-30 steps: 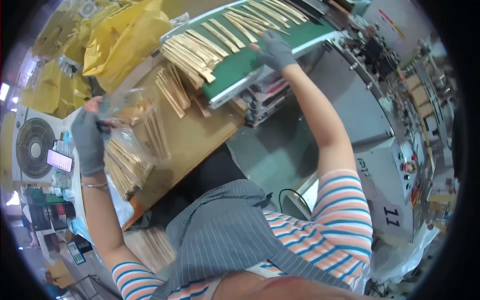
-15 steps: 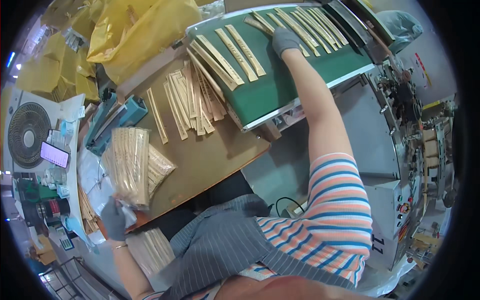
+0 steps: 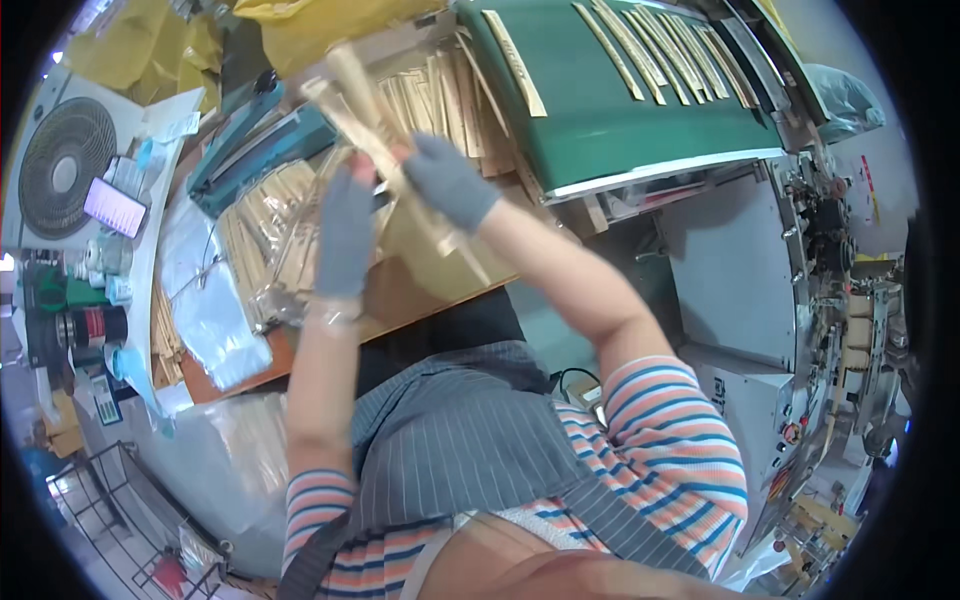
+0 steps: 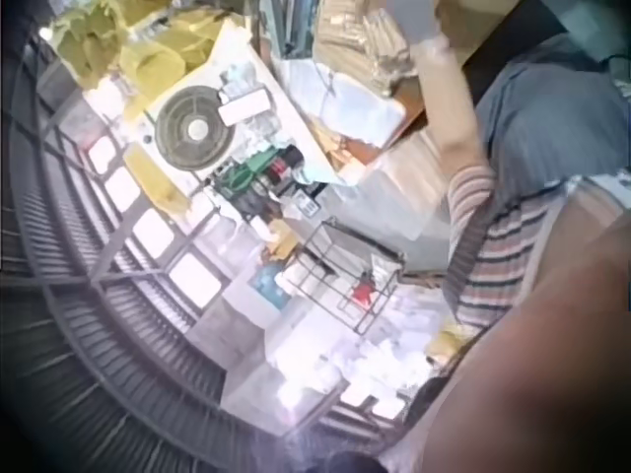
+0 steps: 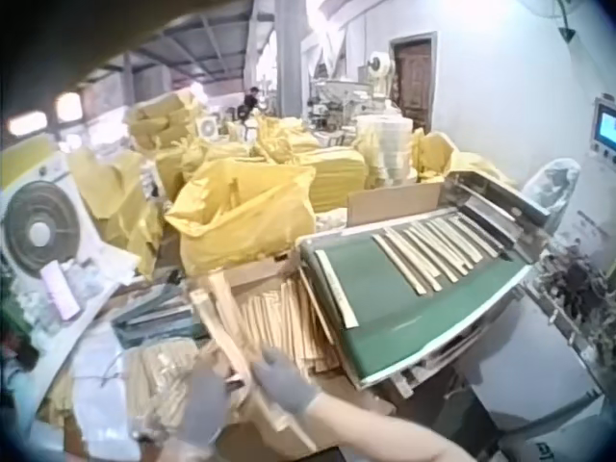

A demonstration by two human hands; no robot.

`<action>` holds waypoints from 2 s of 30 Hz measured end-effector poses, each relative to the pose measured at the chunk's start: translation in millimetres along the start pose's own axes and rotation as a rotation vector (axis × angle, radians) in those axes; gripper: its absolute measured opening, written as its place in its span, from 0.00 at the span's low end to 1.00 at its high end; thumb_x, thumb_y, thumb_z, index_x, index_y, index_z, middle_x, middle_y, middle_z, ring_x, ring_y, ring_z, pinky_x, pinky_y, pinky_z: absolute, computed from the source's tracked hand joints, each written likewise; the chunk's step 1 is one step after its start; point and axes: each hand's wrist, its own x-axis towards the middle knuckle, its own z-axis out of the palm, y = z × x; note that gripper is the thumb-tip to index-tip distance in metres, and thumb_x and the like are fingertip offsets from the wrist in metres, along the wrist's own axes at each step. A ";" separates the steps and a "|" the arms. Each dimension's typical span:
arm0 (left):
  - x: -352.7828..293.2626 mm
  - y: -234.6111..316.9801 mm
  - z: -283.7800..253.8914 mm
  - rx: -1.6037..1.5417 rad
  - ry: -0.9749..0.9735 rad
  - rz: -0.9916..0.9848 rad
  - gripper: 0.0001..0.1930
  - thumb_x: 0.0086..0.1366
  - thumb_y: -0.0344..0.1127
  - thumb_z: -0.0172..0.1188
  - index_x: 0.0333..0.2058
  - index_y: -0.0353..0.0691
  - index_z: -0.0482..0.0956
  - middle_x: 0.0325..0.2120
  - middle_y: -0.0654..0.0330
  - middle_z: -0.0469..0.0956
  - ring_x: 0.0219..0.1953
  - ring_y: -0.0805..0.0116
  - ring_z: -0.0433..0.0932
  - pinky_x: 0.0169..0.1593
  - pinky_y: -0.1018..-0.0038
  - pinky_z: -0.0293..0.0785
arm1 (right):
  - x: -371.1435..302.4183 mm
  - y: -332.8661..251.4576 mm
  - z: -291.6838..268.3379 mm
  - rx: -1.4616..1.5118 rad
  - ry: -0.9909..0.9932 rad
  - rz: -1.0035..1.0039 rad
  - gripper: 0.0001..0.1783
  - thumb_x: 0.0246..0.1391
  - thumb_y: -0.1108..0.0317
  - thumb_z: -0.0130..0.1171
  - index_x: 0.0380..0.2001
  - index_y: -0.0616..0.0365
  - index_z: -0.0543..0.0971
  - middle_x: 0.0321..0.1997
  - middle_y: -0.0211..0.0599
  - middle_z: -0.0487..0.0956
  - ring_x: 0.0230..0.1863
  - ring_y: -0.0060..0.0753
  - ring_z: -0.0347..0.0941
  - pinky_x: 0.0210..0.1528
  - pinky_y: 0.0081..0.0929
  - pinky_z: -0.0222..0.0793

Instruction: Packaging bundles of wooden sticks into plastic bags and sealing them using a heat sealer and tape dispenser.

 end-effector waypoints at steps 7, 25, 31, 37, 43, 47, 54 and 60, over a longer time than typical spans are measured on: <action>28.5 -94.4 26.3 0.116 0.126 -0.255 0.21 0.61 0.47 0.58 0.39 0.31 0.79 0.32 0.62 0.78 0.33 0.74 0.73 0.35 0.76 0.69 | -9.7 47.9 10.2 -0.426 0.044 0.090 0.19 0.55 0.55 0.49 0.30 0.63 0.76 0.28 0.52 0.77 0.31 0.54 0.73 0.36 0.39 0.68; 64.7 -98.8 -13.3 -0.300 0.183 -0.303 0.12 0.67 0.36 0.47 0.31 0.33 0.73 0.13 0.69 0.61 0.11 0.78 0.57 0.16 0.76 0.54 | 20.6 80.6 -9.8 -0.600 0.370 -0.126 0.12 0.55 0.63 0.51 0.25 0.61 0.74 0.18 0.36 0.71 0.21 0.23 0.66 0.26 0.24 0.62; 55.2 -95.0 -14.8 -0.257 0.196 -0.258 0.21 0.66 0.50 0.48 0.20 0.42 0.66 0.09 0.69 0.60 0.09 0.76 0.56 0.15 0.76 0.52 | -38.3 56.2 -6.9 -0.592 0.188 -0.076 0.11 0.56 0.62 0.53 0.29 0.60 0.73 0.24 0.46 0.75 0.24 0.47 0.71 0.28 0.36 0.66; 65.2 -114.8 -34.8 0.020 0.207 -0.203 0.26 0.64 0.59 0.47 0.20 0.42 0.70 0.10 0.66 0.65 0.09 0.76 0.61 0.14 0.78 0.55 | -119.4 88.1 49.6 -0.791 -0.206 0.139 0.18 0.50 0.55 0.56 0.33 0.59 0.69 0.25 0.48 0.77 0.28 0.55 0.74 0.32 0.46 0.70; 60.6 -103.8 -43.8 -0.031 0.016 -0.190 0.22 0.68 0.52 0.44 0.31 0.37 0.76 0.10 0.73 0.57 0.10 0.82 0.55 0.15 0.81 0.47 | -112.0 61.0 47.3 -0.839 -0.253 0.249 0.13 0.52 0.60 0.53 0.30 0.60 0.70 0.27 0.52 0.78 0.29 0.55 0.75 0.32 0.46 0.71; 51.4 -91.0 -53.3 -0.102 -0.023 -0.221 0.22 0.68 0.50 0.44 0.34 0.36 0.77 0.10 0.75 0.55 0.10 0.82 0.53 0.15 0.81 0.47 | -102.7 62.1 51.4 -0.880 -0.330 0.238 0.13 0.51 0.62 0.52 0.33 0.62 0.72 0.28 0.55 0.78 0.30 0.57 0.75 0.34 0.47 0.71; 39.2 -75.9 -64.0 -0.099 -0.094 -0.304 0.20 0.68 0.48 0.48 0.44 0.36 0.77 0.11 0.77 0.53 0.11 0.84 0.49 0.16 0.83 0.45 | -78.0 49.6 18.6 0.187 0.088 0.309 0.08 0.53 0.64 0.50 0.30 0.57 0.71 0.18 0.36 0.74 0.16 0.28 0.70 0.17 0.25 0.63; 40.9 -74.6 -64.0 -0.111 -0.173 -0.321 0.18 0.68 0.46 0.47 0.43 0.38 0.77 0.11 0.77 0.54 0.11 0.85 0.50 0.16 0.82 0.45 | -16.1 13.2 32.9 0.556 0.275 0.228 0.08 0.57 0.62 0.53 0.30 0.54 0.71 0.16 0.21 0.64 0.12 0.12 0.55 0.13 0.14 0.48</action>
